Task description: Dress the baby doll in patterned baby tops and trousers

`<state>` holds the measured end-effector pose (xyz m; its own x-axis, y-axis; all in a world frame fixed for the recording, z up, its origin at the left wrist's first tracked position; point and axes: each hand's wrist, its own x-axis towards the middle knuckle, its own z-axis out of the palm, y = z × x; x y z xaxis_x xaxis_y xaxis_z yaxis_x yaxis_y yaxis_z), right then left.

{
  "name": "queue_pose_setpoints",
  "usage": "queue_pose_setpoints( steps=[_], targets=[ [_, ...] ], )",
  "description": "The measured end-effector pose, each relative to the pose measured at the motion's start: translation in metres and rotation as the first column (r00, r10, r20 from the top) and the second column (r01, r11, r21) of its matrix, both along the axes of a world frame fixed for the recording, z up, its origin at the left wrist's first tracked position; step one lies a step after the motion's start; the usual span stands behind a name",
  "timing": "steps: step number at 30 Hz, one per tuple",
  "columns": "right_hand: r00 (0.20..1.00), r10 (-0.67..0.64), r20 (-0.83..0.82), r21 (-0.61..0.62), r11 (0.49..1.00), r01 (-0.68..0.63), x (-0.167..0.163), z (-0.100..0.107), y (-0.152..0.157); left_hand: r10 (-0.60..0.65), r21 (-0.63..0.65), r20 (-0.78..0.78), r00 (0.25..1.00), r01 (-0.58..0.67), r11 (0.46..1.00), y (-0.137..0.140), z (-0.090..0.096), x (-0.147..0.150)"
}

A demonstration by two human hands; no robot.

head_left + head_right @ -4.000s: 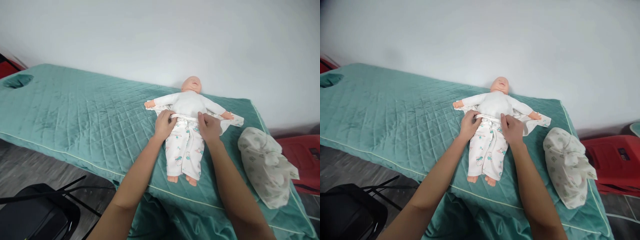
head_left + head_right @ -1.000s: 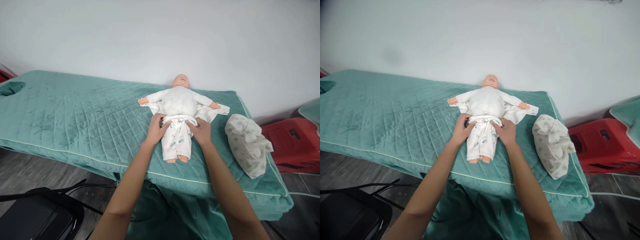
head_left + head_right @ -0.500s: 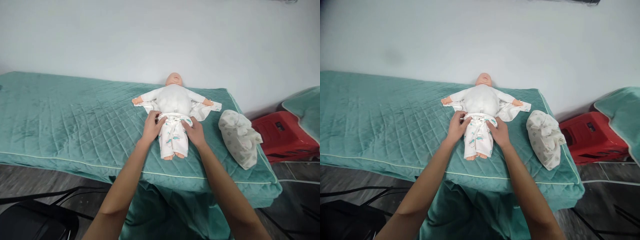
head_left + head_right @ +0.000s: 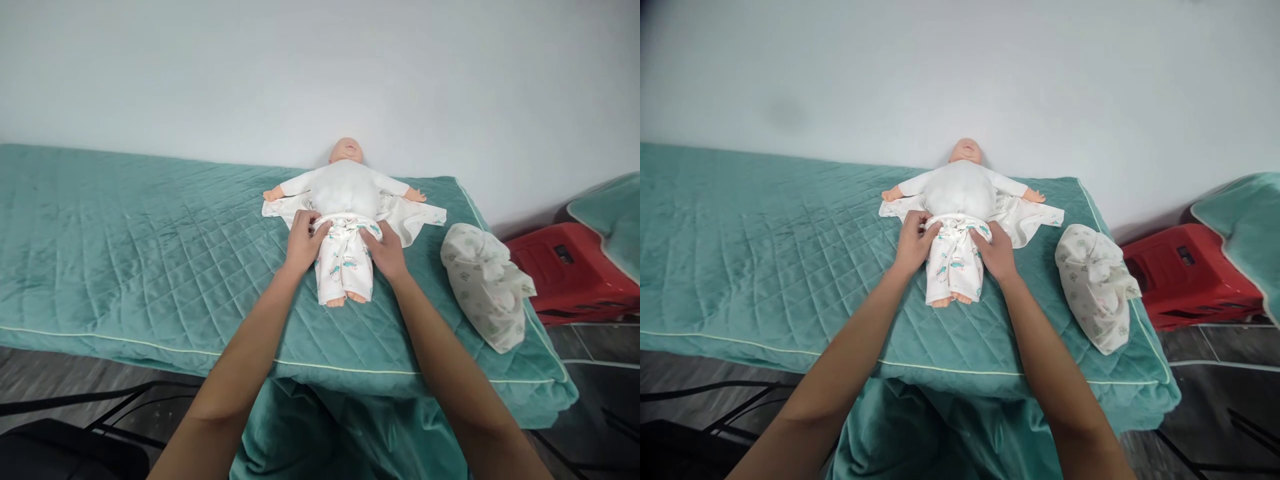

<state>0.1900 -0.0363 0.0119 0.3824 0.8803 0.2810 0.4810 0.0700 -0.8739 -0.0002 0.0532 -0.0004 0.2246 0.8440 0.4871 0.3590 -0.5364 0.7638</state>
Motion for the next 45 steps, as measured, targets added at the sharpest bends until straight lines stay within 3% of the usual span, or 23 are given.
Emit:
queue_pose_setpoints(
  steps=[7,16,23,30,35,40,45],
  targets=[
    [0.999,-0.007,0.035,-0.012,1.000,0.008,-0.002,-0.002,-0.005,-0.033,-0.026,0.007,0.999,0.033,0.999,-0.011,0.002,-0.005],
    [0.998,0.010,0.063,-0.005,1.000,-0.009,-0.002,-0.002,-0.014,-0.097,0.007,-0.088,0.991,0.098,0.995,-0.050,0.000,-0.022],
    [0.995,0.058,0.083,-0.009,0.998,-0.058,-0.011,0.000,-0.046,-0.197,-0.083,-0.111,0.974,0.188,0.979,-0.056,-0.006,-0.028],
    [0.985,0.116,0.128,-0.051,0.993,-0.110,-0.031,-0.002,-0.078,-0.184,-0.078,-0.076,0.980,0.178,0.981,-0.053,-0.007,-0.028],
    [0.991,0.081,0.104,-0.059,0.995,-0.075,-0.031,-0.002,-0.073,-0.184,-0.071,-0.081,0.980,0.178,0.981,-0.066,-0.005,-0.033],
    [0.997,0.059,0.046,-0.051,0.997,-0.057,-0.023,0.001,-0.057,-0.208,-0.064,-0.076,0.975,0.203,0.977,-0.098,-0.006,-0.046],
    [0.999,0.029,0.030,-0.034,0.999,-0.028,-0.019,0.002,-0.052,-0.316,-0.095,-0.104,0.943,0.307,0.947,-0.124,-0.011,-0.055]
  ],
)
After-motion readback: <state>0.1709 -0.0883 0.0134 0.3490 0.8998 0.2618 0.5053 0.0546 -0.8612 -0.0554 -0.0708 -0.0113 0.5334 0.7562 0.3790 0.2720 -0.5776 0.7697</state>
